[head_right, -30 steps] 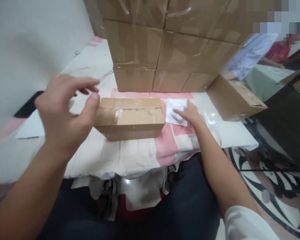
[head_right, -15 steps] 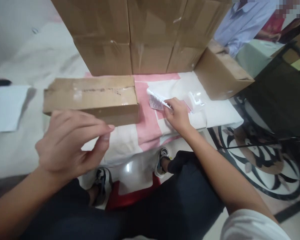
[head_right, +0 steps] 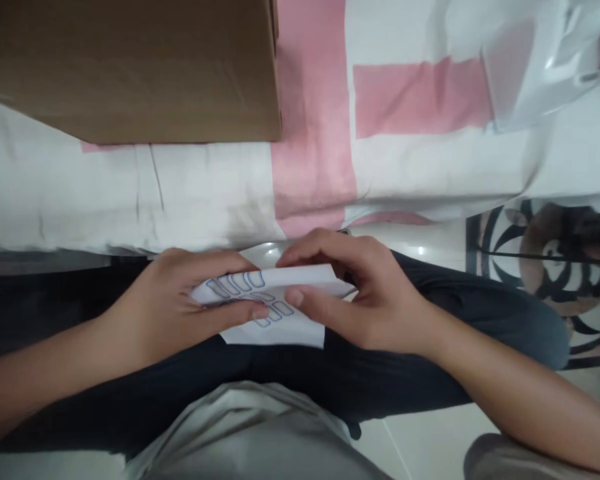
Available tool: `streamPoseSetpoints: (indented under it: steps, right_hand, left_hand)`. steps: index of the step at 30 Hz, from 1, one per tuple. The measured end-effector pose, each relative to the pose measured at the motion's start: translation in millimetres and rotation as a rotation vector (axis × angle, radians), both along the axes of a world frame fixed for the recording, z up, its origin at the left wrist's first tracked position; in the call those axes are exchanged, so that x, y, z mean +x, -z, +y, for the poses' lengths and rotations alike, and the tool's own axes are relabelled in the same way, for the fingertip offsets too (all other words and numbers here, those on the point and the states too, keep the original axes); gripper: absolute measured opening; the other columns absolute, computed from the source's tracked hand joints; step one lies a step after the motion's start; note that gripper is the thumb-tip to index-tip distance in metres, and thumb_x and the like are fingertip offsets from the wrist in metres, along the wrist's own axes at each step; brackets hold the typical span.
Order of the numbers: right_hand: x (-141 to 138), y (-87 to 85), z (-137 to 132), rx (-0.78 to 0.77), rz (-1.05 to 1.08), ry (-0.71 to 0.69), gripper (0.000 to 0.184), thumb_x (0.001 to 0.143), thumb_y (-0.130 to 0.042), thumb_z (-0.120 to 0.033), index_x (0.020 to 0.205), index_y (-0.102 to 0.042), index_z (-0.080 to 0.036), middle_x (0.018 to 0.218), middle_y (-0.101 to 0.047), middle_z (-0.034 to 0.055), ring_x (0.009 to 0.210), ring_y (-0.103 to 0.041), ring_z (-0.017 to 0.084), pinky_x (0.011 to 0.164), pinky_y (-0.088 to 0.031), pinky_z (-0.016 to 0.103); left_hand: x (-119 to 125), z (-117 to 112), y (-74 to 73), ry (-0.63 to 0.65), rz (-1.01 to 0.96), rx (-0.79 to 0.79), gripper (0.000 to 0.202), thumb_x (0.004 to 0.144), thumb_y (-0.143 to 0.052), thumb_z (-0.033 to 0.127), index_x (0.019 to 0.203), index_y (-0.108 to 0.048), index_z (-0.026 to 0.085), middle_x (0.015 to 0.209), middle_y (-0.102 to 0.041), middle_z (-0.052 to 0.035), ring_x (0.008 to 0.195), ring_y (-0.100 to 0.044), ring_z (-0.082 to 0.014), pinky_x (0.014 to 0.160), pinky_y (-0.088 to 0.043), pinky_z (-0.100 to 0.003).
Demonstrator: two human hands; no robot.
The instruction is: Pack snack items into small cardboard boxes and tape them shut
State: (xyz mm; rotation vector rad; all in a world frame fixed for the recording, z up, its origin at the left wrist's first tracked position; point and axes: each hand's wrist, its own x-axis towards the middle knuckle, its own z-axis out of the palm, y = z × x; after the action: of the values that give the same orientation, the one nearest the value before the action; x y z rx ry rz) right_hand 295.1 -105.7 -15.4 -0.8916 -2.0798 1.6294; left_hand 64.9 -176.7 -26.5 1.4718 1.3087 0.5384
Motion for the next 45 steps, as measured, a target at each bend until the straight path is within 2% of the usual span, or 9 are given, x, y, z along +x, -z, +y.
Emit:
streamPoseSetpoints:
  steps: [3, 6, 11, 13, 17, 21, 30, 39, 45]
  right_hand:
    - [-11.4, 8.5, 15.8, -0.191, -0.111, -0.124, 0.014, 0.088, -0.072, -0.032, 0.099, -0.069, -0.024, 0.088, -0.073, 0.0007, 0.074, -0.067, 0.015, 0.056, -0.048, 0.024]
    - [-21.9, 24.7, 23.9, -0.309, -0.193, -0.195, 0.015, 0.088, -0.07, -0.032, 0.098, -0.069, -0.022, 0.085, -0.071, 0.0001, 0.071, -0.064, 0.014, 0.057, -0.047, 0.024]
    - [-28.6, 56.1, 19.1, -0.384, -0.229, -0.221, 0.009, 0.089, -0.066, -0.028, 0.092, -0.068, -0.02, 0.08, -0.066, -0.0004, 0.068, -0.06, 0.013, 0.058, -0.046, 0.024]
    - [-28.6, 64.4, 14.1, -0.413, -0.237, -0.235, 0.01, 0.087, -0.068, -0.028, 0.094, -0.068, -0.021, 0.082, -0.066, -0.0003, 0.069, -0.061, 0.014, 0.058, -0.047, 0.024]
    - [-30.4, 72.5, 8.8, -0.541, -0.226, -0.278, 0.016, 0.085, -0.071, -0.034, 0.097, -0.068, -0.022, 0.087, -0.069, 0.0005, 0.073, -0.063, 0.015, 0.06, -0.05, 0.025]
    - [-34.3, 75.6, 11.7, -0.643, -0.168, -0.3, 0.02, 0.086, -0.071, -0.036, 0.097, -0.068, -0.019, 0.095, -0.07, 0.0026, 0.09, -0.067, 0.018, 0.077, -0.055, 0.028]
    - [-29.1, 84.3, 14.6, -0.459, -0.175, -0.307, 0.015, 0.09, -0.067, -0.033, 0.096, -0.075, -0.021, 0.082, -0.072, 0.0004, 0.082, -0.066, 0.018, 0.079, -0.055, 0.031]
    - [-28.7, 88.9, 15.7, -0.434, -0.131, -0.339, 0.017, 0.095, -0.062, -0.031, 0.102, -0.073, -0.02, 0.095, -0.074, 0.0015, 0.093, -0.069, 0.018, 0.089, -0.054, 0.033]
    - [-30.0, 89.7, 13.0, -0.398, -0.049, -0.278, 0.012, 0.094, -0.065, -0.029, 0.098, -0.072, -0.02, 0.096, -0.074, 0.0019, 0.091, -0.07, 0.017, 0.085, -0.055, 0.031]
  left_hand:
    - [-10.5, 4.1, 9.1, 0.028, -0.169, -0.24, 0.013, 0.087, -0.074, 0.035, 0.088, -0.067, 0.025, 0.075, -0.068, 0.0075, 0.066, -0.062, -0.0094, 0.059, -0.046, -0.02]
    - [-18.5, 5.9, 22.0, 0.037, -0.219, -0.319, 0.013, 0.088, -0.073, 0.032, 0.098, -0.067, 0.024, 0.088, -0.07, 0.0054, 0.08, -0.066, -0.0111, 0.07, -0.05, -0.02]
    - [-23.7, 0.3, 43.0, 0.023, -0.122, -0.3, 0.021, 0.087, -0.073, 0.041, 0.094, -0.068, 0.022, 0.081, -0.069, 0.0041, 0.075, -0.063, -0.0121, 0.065, -0.046, -0.022]
    - [-25.0, -2.0, 47.9, 0.014, -0.057, -0.267, 0.016, 0.089, -0.07, 0.038, 0.091, -0.069, 0.022, 0.078, -0.068, 0.0049, 0.071, -0.06, -0.0107, 0.063, -0.043, -0.022]
    - [-29.0, -1.6, 52.6, 0.064, -0.036, -0.292, 0.007, 0.092, -0.066, 0.028, 0.09, -0.069, 0.022, 0.073, -0.067, 0.0062, 0.067, -0.059, -0.0093, 0.064, -0.042, -0.022]
    - [-32.0, -0.7, 56.5, 0.103, -0.028, -0.313, 0.01, 0.091, -0.064, 0.02, 0.1, -0.068, 0.024, 0.086, -0.07, 0.0062, 0.075, -0.063, -0.0098, 0.069, -0.044, -0.021]
    - [-26.4, -2.2, 63.0, 0.075, -0.073, -0.323, 0.021, 0.096, -0.06, 0.039, 0.106, -0.069, 0.023, 0.099, -0.074, -0.0001, 0.086, -0.067, -0.0155, 0.074, -0.05, -0.025]
    - [-23.8, -3.8, 67.9, 0.12, 0.009, -0.304, 0.032, 0.102, -0.049, 0.039, 0.084, -0.066, 0.02, 0.07, -0.063, 0.0024, 0.064, -0.055, -0.0112, 0.06, -0.04, -0.024]
    - [-21.0, -3.2, 68.8, 0.133, 0.003, -0.271, 0.03, 0.102, -0.049, 0.038, 0.087, -0.067, 0.021, 0.072, -0.065, 0.0018, 0.065, -0.057, -0.0121, 0.062, -0.041, -0.025]
